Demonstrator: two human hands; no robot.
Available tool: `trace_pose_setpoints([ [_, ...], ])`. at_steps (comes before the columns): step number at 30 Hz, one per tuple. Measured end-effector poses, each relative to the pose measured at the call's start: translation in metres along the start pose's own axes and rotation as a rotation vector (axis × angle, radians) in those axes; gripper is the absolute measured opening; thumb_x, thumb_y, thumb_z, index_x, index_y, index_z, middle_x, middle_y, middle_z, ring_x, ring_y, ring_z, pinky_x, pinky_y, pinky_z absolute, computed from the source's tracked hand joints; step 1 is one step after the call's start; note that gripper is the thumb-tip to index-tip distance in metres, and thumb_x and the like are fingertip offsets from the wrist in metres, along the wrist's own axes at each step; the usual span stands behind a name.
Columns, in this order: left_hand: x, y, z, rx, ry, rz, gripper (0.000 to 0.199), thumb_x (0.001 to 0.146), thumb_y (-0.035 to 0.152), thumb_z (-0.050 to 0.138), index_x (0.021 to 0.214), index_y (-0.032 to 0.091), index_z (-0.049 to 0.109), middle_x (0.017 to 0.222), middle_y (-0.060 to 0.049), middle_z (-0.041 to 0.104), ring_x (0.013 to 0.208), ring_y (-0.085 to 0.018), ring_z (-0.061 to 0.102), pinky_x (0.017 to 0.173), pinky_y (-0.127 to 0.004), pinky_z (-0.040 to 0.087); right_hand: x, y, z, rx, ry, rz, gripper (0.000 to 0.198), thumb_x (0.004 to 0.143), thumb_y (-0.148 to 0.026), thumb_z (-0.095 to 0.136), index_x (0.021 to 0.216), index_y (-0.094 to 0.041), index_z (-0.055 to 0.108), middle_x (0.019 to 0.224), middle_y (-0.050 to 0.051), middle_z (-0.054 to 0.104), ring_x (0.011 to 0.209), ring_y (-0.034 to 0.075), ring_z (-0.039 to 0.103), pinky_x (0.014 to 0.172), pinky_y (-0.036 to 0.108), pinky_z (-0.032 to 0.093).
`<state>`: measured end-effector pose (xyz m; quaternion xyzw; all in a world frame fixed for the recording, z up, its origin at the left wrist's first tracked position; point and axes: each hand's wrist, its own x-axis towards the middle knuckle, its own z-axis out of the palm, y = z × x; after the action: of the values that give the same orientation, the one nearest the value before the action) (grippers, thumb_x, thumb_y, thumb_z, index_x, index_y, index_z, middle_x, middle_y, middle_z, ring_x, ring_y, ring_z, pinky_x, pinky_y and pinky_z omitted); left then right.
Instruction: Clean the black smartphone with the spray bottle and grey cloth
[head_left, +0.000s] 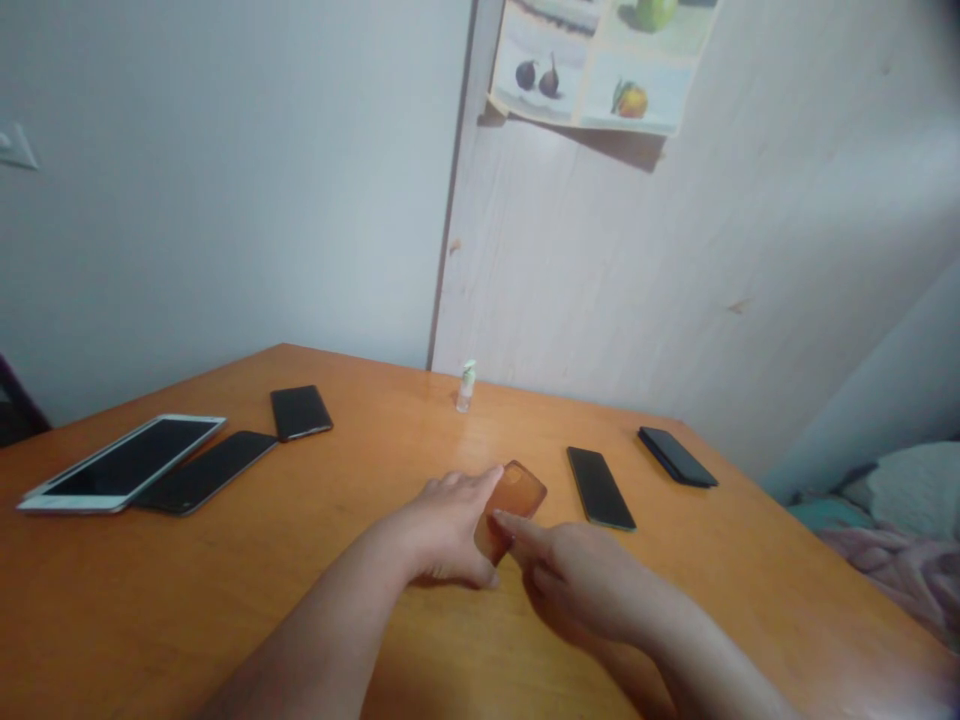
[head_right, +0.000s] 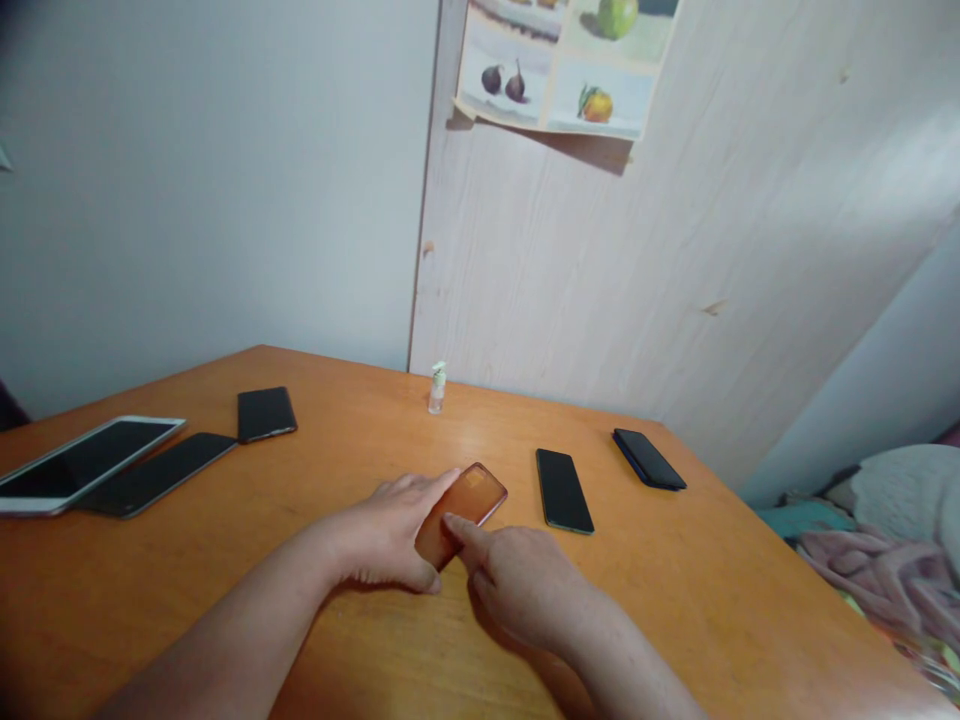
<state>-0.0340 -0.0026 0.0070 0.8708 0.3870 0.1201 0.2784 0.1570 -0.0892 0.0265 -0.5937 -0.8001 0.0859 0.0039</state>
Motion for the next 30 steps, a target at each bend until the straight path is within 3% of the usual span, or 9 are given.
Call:
trace_pose_setpoints([
  [5, 0.004, -0.008, 0.0, 0.056, 0.053, -0.045, 0.117, 0.044, 0.053, 0.082, 0.149, 0.031, 0.035, 0.143, -0.013, 0.049, 0.132, -0.041, 0.042, 0.106, -0.047, 0.035, -0.001, 0.005, -0.006, -0.024, -0.038, 0.063, 0.063, 0.086, -0.021, 0.042, 0.147, -0.033, 0.043, 0.09, 0.008, 0.076, 0.074, 0.022, 0.068, 0.061, 0.028, 0.036],
  [8, 0.003, -0.01, -0.002, 0.142, 0.117, -0.117, 0.099, 0.04, 0.07, 0.078, 0.126, 0.025, 0.058, 0.129, -0.015, 0.058, 0.124, -0.041, 0.047, 0.103, -0.049, 0.036, 0.0, 0.015, -0.006, -0.047, -0.007, 0.176, 0.063, 0.085, -0.022, 0.044, 0.147, -0.03, 0.043, 0.096, 0.011, 0.076, 0.081, 0.027, 0.07, 0.063, 0.03, 0.037],
  [11, 0.001, -0.009, -0.004, 0.231, 0.138, -0.178, 0.085, 0.038, 0.077, 0.073, 0.103, 0.022, 0.065, 0.114, -0.015, 0.062, 0.116, -0.041, 0.051, 0.099, -0.05, 0.039, 0.0, 0.019, -0.004, -0.03, -0.001, 0.185, 0.059, 0.084, -0.023, 0.045, 0.143, -0.027, 0.049, 0.094, 0.011, 0.075, 0.079, 0.026, 0.069, 0.062, 0.029, 0.037],
  [18, 0.003, -0.002, 0.0, 0.286, 0.115, -0.115, 0.055, 0.054, 0.053, 0.073, 0.097, 0.022, 0.062, 0.111, -0.013, 0.061, 0.108, -0.036, 0.054, 0.086, -0.042, 0.045, -0.004, 0.002, -0.003, -0.023, -0.046, 0.08, 0.047, 0.085, -0.022, 0.043, 0.129, -0.024, 0.058, 0.081, 0.008, 0.075, 0.067, 0.022, 0.067, 0.055, 0.028, 0.031],
  [24, 0.009, -0.007, 0.006, 0.22, 0.141, -0.04, 0.04, 0.066, 0.041, 0.064, 0.103, 0.025, 0.06, 0.105, -0.009, 0.063, 0.1, -0.03, 0.058, 0.08, -0.036, 0.045, -0.01, -0.018, 0.004, -0.062, -0.045, 0.027, 0.063, 0.083, -0.021, 0.045, 0.146, -0.025, 0.043, 0.09, 0.011, 0.076, 0.069, 0.023, 0.068, 0.054, 0.029, 0.032],
  [27, 0.012, -0.012, 0.008, 0.192, 0.151, -0.007, 0.039, 0.068, 0.039, 0.064, 0.104, 0.025, 0.06, 0.106, -0.009, 0.063, 0.1, -0.03, 0.057, 0.082, -0.035, 0.045, -0.01, -0.017, 0.007, -0.048, -0.035, -0.007, 0.067, 0.084, -0.022, 0.045, 0.15, -0.025, 0.037, 0.092, 0.011, 0.076, 0.07, 0.023, 0.069, 0.056, 0.03, 0.034],
  [30, 0.013, -0.014, 0.009, 0.172, 0.146, 0.006, 0.043, 0.066, 0.036, 0.066, 0.108, 0.026, 0.06, 0.107, -0.008, 0.063, 0.102, -0.029, 0.057, 0.084, -0.035, 0.045, -0.005, -0.008, 0.004, -0.06, -0.042, 0.064, 0.069, 0.083, -0.02, 0.043, 0.152, -0.02, 0.036, 0.097, 0.015, 0.076, 0.077, 0.027, 0.07, 0.06, 0.031, 0.038],
])
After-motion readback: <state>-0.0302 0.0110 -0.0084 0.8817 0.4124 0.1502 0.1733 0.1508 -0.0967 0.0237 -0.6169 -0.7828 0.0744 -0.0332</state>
